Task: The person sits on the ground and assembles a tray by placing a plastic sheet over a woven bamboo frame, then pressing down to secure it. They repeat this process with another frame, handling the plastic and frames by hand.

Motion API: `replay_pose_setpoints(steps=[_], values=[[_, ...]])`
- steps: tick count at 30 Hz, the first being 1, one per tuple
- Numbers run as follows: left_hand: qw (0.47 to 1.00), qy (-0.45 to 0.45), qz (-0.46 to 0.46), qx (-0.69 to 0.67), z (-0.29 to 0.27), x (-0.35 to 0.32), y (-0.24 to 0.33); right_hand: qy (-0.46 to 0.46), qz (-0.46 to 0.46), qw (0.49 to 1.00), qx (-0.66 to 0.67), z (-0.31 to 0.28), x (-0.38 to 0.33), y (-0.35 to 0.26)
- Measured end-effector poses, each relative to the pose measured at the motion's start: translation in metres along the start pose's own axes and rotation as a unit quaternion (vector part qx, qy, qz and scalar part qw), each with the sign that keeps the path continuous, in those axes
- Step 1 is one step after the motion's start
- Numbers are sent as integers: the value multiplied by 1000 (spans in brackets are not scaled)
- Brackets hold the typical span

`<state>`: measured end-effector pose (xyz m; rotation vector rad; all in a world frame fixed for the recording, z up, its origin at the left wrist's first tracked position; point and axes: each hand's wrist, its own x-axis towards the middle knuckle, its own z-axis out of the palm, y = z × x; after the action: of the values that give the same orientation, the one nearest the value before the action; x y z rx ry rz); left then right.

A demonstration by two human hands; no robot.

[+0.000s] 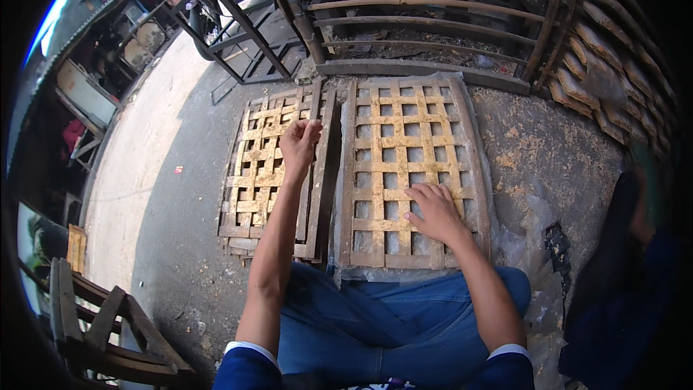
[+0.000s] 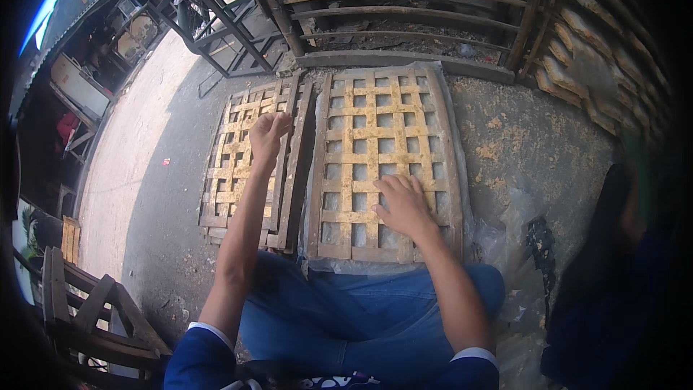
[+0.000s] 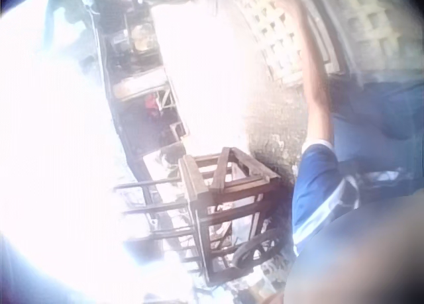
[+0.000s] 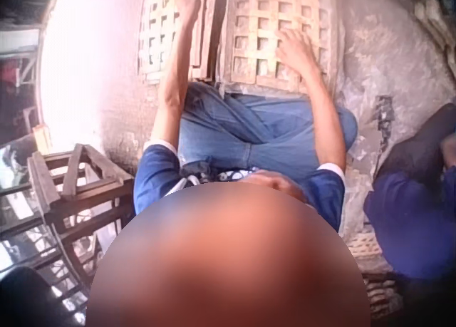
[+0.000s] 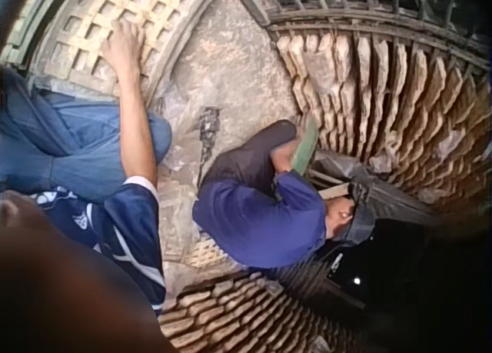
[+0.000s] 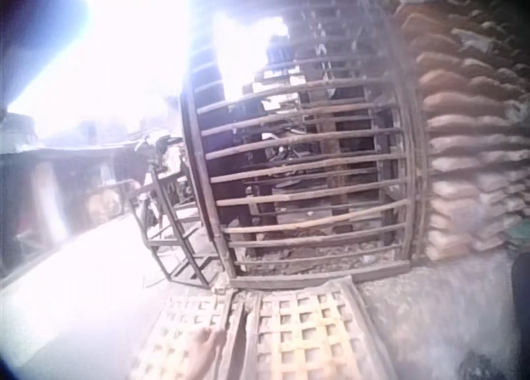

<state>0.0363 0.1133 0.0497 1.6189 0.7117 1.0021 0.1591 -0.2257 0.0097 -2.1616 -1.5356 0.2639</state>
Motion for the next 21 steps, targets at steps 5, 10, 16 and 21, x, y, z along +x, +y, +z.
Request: replay_pose_setpoints(steps=[5,10,16,21], values=[[963,27,236,-131,-77,-55,176,7,16,1000,-2,3,-5,8],[845,197,490,-89,-128,-123,277,-34,28,999,17,-12,-6,-5],[975,84,204,10,-28,-63,128,-14,20,1000,-10,-5,-7,4],[885,-79,226,399,-25,-59,-62,-8,9,1000,-3,-12,9,-6]])
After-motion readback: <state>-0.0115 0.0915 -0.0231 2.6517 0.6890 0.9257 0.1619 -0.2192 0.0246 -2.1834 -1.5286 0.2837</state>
